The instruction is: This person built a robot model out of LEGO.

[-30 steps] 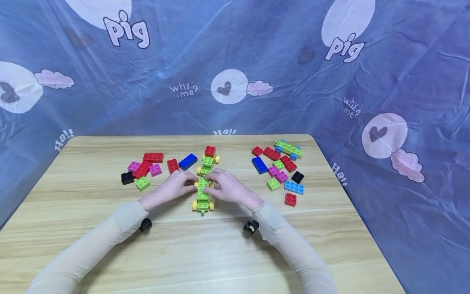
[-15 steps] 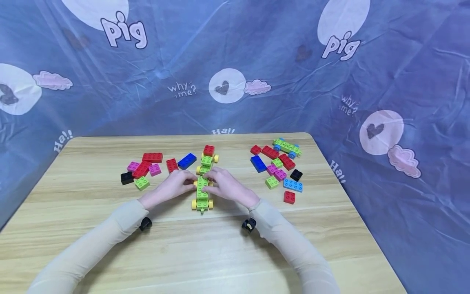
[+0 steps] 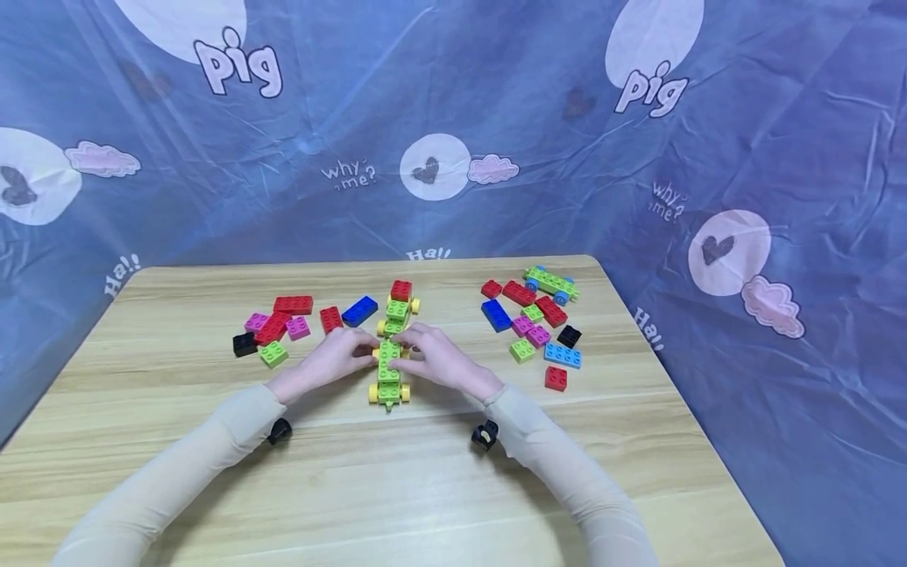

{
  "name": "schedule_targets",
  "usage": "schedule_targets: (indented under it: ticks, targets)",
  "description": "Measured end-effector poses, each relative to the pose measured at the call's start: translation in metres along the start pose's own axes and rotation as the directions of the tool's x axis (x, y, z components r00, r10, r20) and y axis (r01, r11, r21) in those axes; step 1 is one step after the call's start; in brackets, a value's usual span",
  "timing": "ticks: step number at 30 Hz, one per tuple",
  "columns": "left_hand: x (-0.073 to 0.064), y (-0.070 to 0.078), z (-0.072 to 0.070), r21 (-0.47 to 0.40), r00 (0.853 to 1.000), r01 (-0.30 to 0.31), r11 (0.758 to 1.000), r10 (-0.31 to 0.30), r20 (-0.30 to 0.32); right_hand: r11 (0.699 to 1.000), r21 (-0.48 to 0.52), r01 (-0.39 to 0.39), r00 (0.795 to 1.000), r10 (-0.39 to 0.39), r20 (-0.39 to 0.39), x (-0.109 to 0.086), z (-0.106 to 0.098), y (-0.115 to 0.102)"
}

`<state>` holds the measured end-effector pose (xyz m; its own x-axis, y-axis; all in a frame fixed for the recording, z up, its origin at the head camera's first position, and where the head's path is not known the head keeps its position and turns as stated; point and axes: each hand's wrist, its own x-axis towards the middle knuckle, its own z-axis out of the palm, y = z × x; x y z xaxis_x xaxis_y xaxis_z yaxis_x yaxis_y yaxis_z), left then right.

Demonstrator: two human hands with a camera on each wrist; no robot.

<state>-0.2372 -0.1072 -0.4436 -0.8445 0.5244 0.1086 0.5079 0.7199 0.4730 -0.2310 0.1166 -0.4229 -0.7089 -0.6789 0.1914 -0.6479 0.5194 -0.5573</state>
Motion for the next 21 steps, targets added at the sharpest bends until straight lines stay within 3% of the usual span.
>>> schedule_targets:
  ticks: [6, 13, 21]
  targets:
    - [0.0, -0.001, 0.001, 0.012, 1.0, -0.009, 1.0, 0.009, -0.008, 1.0, 0.014, -0.007, 1.0, 0.007, 0.012, -0.002, -0.005, 0.003]
    - [-0.002, 0.001, 0.0, -0.001, 1.0, -0.005, 1.0, 0.005, -0.003, 0.999, 0.008, -0.046, 0.998, 0.046, -0.04, -0.004, -0.021, 0.011]
    - [-0.003, 0.001, 0.0, 0.001, 1.0, -0.013, 1.0, 0.013, -0.024, 0.993, -0.067, -0.101, 0.98, 0.087, -0.18, 0.006, -0.062, 0.034]
